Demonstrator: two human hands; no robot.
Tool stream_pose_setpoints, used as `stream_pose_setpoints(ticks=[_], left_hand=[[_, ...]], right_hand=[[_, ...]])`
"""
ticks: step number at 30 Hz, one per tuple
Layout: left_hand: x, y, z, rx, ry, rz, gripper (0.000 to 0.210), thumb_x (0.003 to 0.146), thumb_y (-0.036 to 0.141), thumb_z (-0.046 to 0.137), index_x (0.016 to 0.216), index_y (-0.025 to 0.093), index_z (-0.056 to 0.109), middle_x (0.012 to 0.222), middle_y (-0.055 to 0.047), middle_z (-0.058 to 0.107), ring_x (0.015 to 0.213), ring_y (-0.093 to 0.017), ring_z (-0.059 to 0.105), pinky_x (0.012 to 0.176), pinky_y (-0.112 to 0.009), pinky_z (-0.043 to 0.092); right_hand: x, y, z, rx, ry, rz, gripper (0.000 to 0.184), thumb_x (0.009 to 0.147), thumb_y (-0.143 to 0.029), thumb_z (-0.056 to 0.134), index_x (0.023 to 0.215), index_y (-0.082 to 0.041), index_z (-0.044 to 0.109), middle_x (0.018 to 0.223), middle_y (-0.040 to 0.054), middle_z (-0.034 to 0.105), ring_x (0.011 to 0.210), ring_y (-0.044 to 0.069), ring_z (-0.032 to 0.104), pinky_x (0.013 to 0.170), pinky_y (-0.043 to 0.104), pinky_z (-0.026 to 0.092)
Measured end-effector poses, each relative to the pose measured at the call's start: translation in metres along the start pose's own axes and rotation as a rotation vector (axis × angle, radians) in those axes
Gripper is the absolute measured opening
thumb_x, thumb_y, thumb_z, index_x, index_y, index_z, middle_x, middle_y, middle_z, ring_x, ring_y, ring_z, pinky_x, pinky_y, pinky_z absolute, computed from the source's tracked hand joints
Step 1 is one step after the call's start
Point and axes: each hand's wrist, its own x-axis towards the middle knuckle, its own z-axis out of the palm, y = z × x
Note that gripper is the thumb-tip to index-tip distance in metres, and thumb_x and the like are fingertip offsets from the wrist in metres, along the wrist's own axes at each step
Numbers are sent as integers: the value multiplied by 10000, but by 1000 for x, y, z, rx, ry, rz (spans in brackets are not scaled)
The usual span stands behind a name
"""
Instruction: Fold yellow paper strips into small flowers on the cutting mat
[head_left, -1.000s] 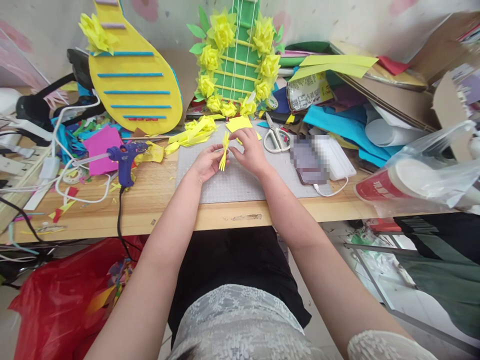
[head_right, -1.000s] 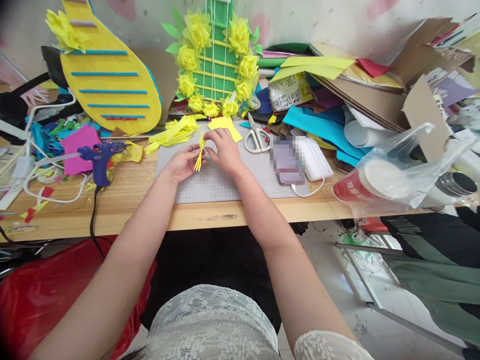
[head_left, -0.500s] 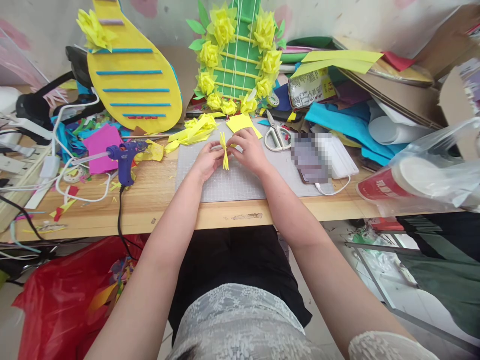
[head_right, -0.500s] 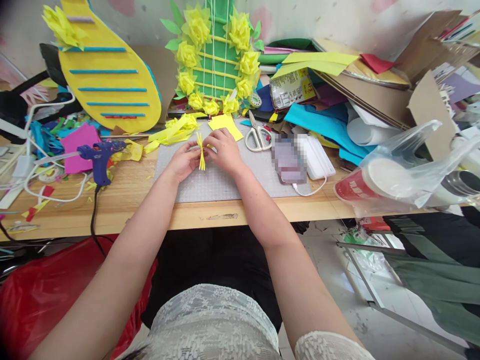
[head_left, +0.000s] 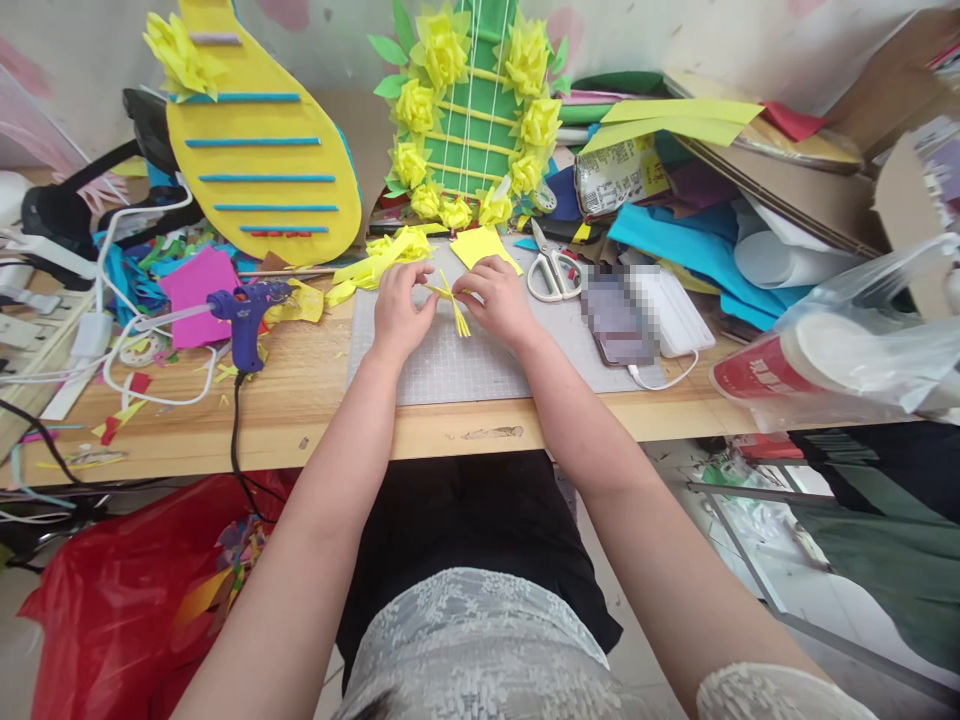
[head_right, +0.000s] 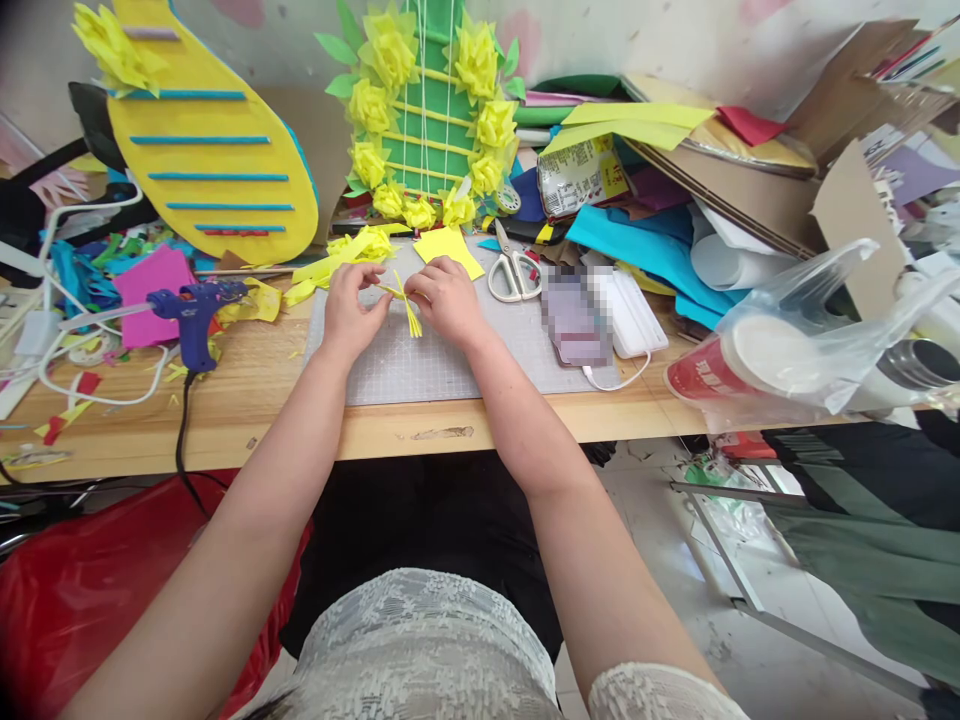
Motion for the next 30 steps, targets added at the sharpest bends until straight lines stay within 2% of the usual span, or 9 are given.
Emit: stream_pose_setpoints(ticks=[3, 6, 9, 14, 19, 25, 30], left_hand=[[0, 0, -1, 73, -55, 21, 158, 727, 155, 685, 860, 222, 632, 905, -50, 596, 1037, -240, 533, 1014, -387, 387], [-2, 3, 0, 94, -95, 37, 91, 732, 186, 700, 786, 210, 630, 894, -55, 588, 1025, -244, 533, 997, -386, 384], [-3, 6, 1, 58, -85, 55, 56, 755, 186, 667, 781, 207, 623, 931, -56, 608, 1027, -232, 537, 990, -368, 380], [-4, 5, 3, 60, -131, 40, 34, 778, 199, 606, 806, 220, 609, 856, -29, 634, 871, -194, 557, 881, -321, 422], [-4, 5, 3, 53, -113, 61, 40, 769, 183, 579, 753, 219, 588, 866, -33, 648, 894, -197, 569, 874, -309, 425], [-5, 9, 3, -31, -10, -71, 42, 753, 186, 601, 747, 227, 596, 847, -9, 642, 891, -175, 575, 894, -279, 438], [-5, 9, 3, -88, -19, -121, 46, 757, 184, 604, 771, 228, 608, 870, -7, 639, 934, -170, 579, 904, -264, 445]], right_hand=[[-1, 0, 0, -17, 19, 10, 196, 896, -265, 486, 860, -234, 676, 865, 71, 655, 983, 253, 466, 902, 436, 375], [-1, -1, 1, -31, 24, 13, 196, 897, -272, 483, 869, -228, 672, 860, 74, 651, 978, 254, 465, 899, 435, 371], [-1, -2, 3, -39, 26, 8, 190, 892, -268, 486, 875, -225, 671, 857, 76, 650, 978, 255, 466, 897, 435, 373], [-2, -2, 3, -33, 15, 3, 172, 880, -257, 499, 874, -230, 668, 846, 69, 648, 954, 251, 471, 882, 427, 384], [-2, -6, 0, -18, 4, 16, 149, 858, -237, 514, 858, -224, 663, 846, 67, 654, 951, 250, 478, 881, 416, 389], [-3, -8, 1, 67, 6, 41, 143, 857, -271, 517, 891, -215, 645, 864, 53, 669, 949, 235, 511, 887, 402, 401], [-4, -7, 5, 151, 32, 54, 180, 852, -361, 543, 919, -209, 614, 976, 61, 669, 978, 218, 538, 921, 391, 415]])
